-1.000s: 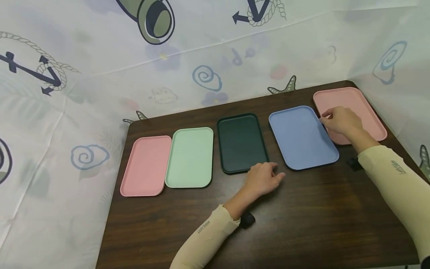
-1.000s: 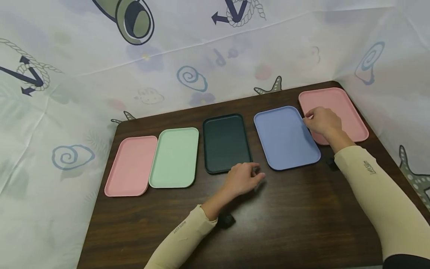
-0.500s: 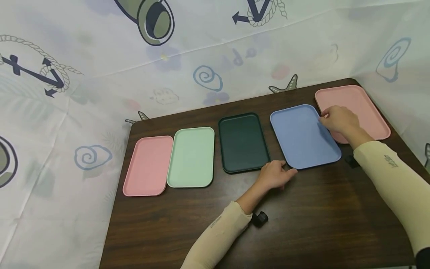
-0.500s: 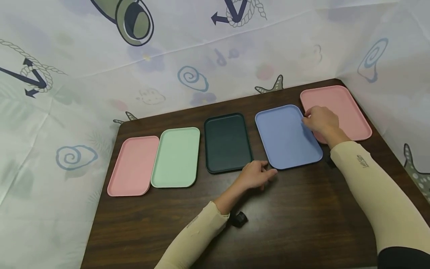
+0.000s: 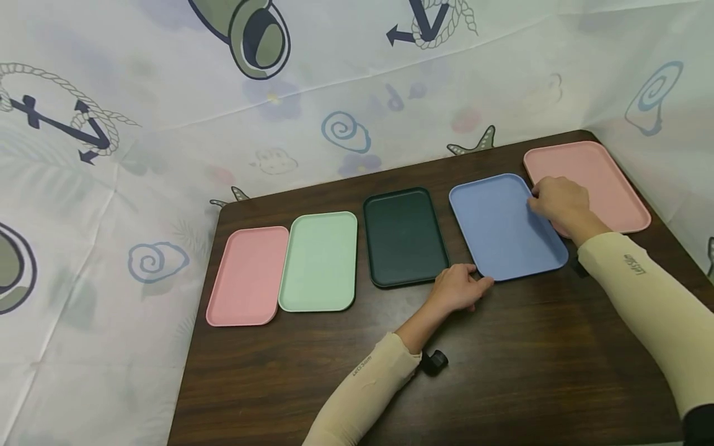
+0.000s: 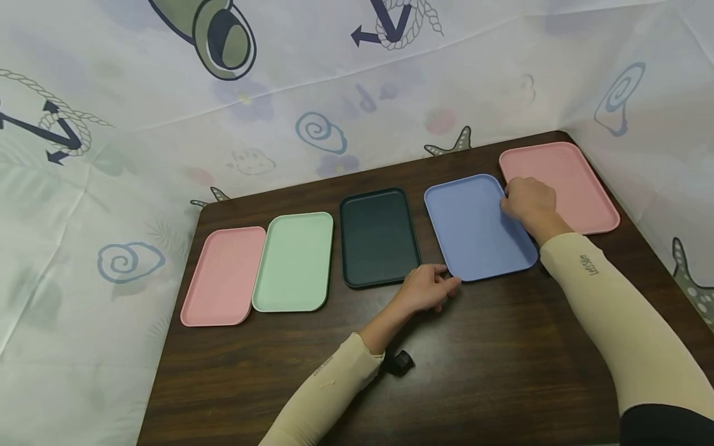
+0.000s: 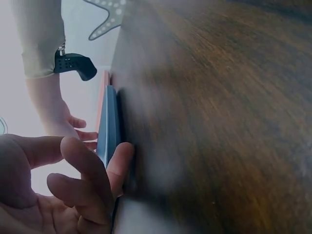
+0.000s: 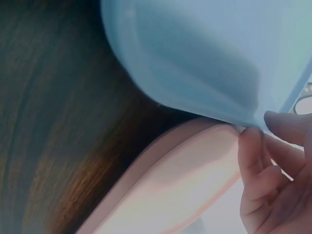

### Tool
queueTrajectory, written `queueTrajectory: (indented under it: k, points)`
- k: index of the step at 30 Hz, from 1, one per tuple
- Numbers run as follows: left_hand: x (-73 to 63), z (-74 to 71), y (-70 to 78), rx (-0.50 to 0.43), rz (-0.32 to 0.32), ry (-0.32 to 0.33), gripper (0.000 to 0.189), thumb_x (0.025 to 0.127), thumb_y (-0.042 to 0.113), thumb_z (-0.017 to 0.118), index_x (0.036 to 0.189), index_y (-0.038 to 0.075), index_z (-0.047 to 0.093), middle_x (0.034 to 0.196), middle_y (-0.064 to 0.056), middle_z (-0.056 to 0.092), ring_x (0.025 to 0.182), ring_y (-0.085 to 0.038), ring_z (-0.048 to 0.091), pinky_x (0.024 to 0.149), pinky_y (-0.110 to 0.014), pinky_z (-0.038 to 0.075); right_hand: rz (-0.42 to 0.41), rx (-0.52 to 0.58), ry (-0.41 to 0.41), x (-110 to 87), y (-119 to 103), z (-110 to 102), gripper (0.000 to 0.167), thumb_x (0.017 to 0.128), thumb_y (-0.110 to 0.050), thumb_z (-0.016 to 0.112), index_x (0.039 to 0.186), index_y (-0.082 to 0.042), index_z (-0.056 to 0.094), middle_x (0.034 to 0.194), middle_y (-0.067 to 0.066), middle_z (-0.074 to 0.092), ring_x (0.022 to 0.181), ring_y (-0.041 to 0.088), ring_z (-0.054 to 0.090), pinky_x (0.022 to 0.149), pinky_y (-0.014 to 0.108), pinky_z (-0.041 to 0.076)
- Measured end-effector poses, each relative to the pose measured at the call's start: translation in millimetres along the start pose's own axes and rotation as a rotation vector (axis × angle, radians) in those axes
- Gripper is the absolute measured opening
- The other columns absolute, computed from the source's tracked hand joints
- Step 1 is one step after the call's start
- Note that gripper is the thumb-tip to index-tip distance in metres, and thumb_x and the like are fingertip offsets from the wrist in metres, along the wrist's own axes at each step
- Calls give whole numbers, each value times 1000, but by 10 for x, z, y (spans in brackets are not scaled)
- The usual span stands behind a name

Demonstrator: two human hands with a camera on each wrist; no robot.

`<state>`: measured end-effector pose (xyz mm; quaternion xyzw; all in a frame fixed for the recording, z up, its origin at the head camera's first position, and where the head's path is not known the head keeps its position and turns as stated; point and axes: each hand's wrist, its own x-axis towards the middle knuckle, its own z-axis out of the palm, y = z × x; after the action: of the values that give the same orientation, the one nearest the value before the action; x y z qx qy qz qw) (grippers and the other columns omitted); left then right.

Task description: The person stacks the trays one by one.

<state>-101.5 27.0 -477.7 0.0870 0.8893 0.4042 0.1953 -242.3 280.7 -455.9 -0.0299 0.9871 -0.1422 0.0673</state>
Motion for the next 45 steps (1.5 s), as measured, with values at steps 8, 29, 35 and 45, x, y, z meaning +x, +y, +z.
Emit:
queueTrajectory:
  k: [8,29,35,45]
  points:
    - [27,36,16,-80,-30,30,45,95,34,62,131,6,62,47,3,60,47,-5,57,71,-17,45,-39,-68,33,80,11,27,22,83,-14,55,85,-2,73,84,25,66,72,38,60,57,55,46]
    - [88,126,20,-202,-42,135,42,94,24,65,129,2,61,43,4,56,32,-8,47,51,-20,43,-46,-62,11,157,5,-1,26,77,-13,61,95,0,73,91,28,65,75,40,59,60,55,46]
    - [50,150,-15,-210,-21,165,43,94,23,65,131,3,59,49,3,61,34,-7,50,51,-20,44,-37,-13,23,86,17,-26,29,78,-14,61,99,2,72,94,26,66,83,44,60,67,57,45]
    - [-68,164,-61,-195,44,261,38,92,20,66,126,6,61,71,13,69,40,0,55,82,-17,46,-6,41,42,-104,26,-85,22,79,-15,58,92,-3,70,85,18,64,81,39,57,63,54,44]
